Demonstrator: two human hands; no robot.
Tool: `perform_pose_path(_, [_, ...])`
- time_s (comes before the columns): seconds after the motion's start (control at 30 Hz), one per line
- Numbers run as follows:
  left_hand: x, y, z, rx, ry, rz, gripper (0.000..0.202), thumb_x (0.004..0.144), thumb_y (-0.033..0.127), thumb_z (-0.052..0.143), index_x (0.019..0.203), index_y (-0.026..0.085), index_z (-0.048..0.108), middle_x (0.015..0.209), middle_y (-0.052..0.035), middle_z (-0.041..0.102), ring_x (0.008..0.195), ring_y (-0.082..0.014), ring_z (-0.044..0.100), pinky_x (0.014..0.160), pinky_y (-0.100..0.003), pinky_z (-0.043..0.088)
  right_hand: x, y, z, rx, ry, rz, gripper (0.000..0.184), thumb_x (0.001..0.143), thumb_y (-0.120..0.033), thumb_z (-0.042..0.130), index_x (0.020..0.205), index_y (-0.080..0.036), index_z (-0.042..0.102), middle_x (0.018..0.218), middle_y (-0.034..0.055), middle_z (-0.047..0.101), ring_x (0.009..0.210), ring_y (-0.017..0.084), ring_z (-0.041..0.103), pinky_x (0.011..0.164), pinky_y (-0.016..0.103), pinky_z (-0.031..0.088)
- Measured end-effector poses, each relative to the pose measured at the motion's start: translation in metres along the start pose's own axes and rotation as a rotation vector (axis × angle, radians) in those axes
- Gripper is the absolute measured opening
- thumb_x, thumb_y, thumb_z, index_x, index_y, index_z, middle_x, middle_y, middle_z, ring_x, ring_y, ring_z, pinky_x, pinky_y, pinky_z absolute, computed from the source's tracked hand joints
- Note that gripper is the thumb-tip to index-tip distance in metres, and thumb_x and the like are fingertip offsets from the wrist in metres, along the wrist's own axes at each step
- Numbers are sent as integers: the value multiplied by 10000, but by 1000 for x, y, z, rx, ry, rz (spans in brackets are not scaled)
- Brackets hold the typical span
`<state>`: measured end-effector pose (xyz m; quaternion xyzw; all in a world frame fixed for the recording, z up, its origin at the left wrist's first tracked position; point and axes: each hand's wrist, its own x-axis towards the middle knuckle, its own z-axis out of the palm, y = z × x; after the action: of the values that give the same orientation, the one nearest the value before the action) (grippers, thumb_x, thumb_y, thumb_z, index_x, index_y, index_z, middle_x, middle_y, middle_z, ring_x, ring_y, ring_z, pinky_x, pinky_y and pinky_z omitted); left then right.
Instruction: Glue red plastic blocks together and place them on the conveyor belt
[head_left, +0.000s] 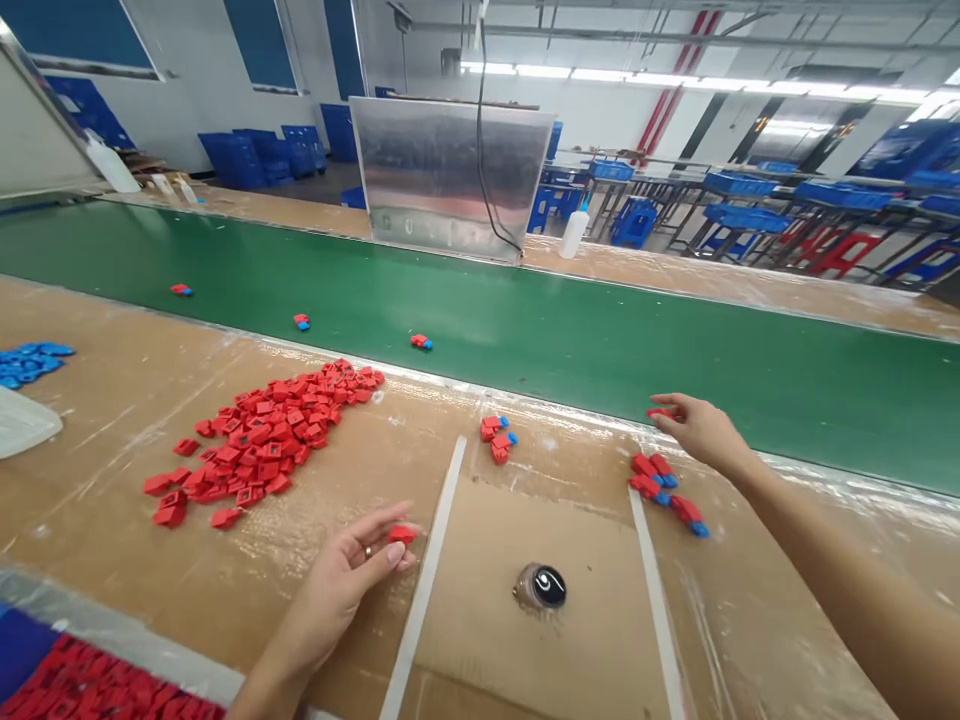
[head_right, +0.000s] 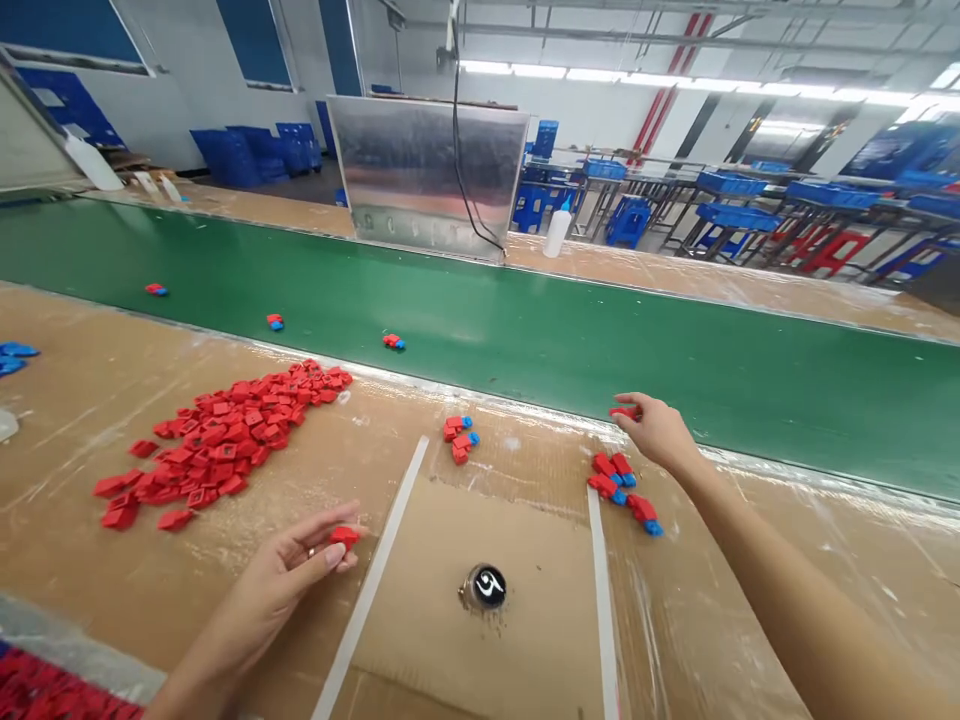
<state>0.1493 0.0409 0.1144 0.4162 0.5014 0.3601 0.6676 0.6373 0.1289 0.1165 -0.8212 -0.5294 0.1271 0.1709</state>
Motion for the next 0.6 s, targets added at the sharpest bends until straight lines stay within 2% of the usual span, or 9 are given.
perform_pose_path(0.07, [-1, -2, 1, 19, -85, 37, 408, 804, 312, 735, 1179, 220, 604, 1032, -58, 737, 846, -170, 680, 848, -325, 546, -48, 2, -4, 74, -30, -63, 412, 846, -312, 556, 1212, -136, 627, 984, 99, 722, 872, 258, 674, 774, 356, 512])
perform_pose_path(0.17, [-6, -1, -3, 110, -201, 80, 223, 798, 292, 741, 967, 198, 629, 937, -49, 747, 883, -184, 675, 832, -301, 528, -125, 3, -4, 286, -116, -171, 464, 838, -470, 578, 1188, -174, 649, 1066, 92, 715, 940, 270, 681, 801, 354, 546])
perform_pose_path(0.23, [-12, -2, -5, 193, -207, 104, 186, 795, 301, 745, 911, 180, 664, 912, -55, 748, 894, -182, 666, 822, -267, 509, -174, 3, -1, 452, -148, -184, 474, 809, -527, 635, 1132, -183, 680, 1065, 107, 717, 966, 294, 680, 834, 383, 557])
perform_pose_path(0.33, [-22, -9, 1, 205, -137, 112, 227, 825, 350, 706, 974, 179, 714, 919, -56, 737, 845, -168, 651, 796, -260, 510, -230, -2, 8, 656, -155, -113, 454, 791, -525, 694, 1099, -192, 697, 1069, 119, 717, 1001, 301, 676, 879, 407, 558])
perform_pose_path(0.4, [-28, -19, 12, 167, -130, 110, 245, 843, 367, 678, 997, 182, 727, 863, -41, 715, 750, -146, 632, 734, -254, 517, -255, -9, 18, 763, -154, -63, 446, 794, -515, 706, 1105, -196, 697, 1077, 123, 715, 1010, 300, 676, 880, 414, 563])
perform_pose_path(0.47, [-34, -30, 28, 119, -174, 130, 248, 841, 375, 676, 975, 176, 740, 818, -27, 670, 671, -126, 592, 625, -229, 498, -269, -18, 29, 831, -143, -38, 442, 804, -511, 704, 1111, -193, 695, 1057, 129, 720, 993, 300, 683, 855, 420, 576])
perform_pose_path(0.53, [-38, -41, 43, 65, -201, 141, 257, 828, 384, 689, 956, 169, 745, 794, -18, 631, 641, -112, 555, 542, -203, 455, -275, -28, 37, 864, -133, -43, 438, 825, -502, 690, 1127, -183, 684, 1046, 134, 722, 990, 296, 684, 848, 423, 579])
perform_pose_path(0.6, [-40, -51, 56, 20, -190, 115, 273, 815, 386, 707, 970, 164, 738, 781, -14, 626, 635, -102, 534, 530, -189, 432, -274, -38, 43, 854, -115, -91, 428, 857, -485, 663, 1155, -178, 664, 1059, 131, 718, 1000, 281, 681, 862, 420, 572])
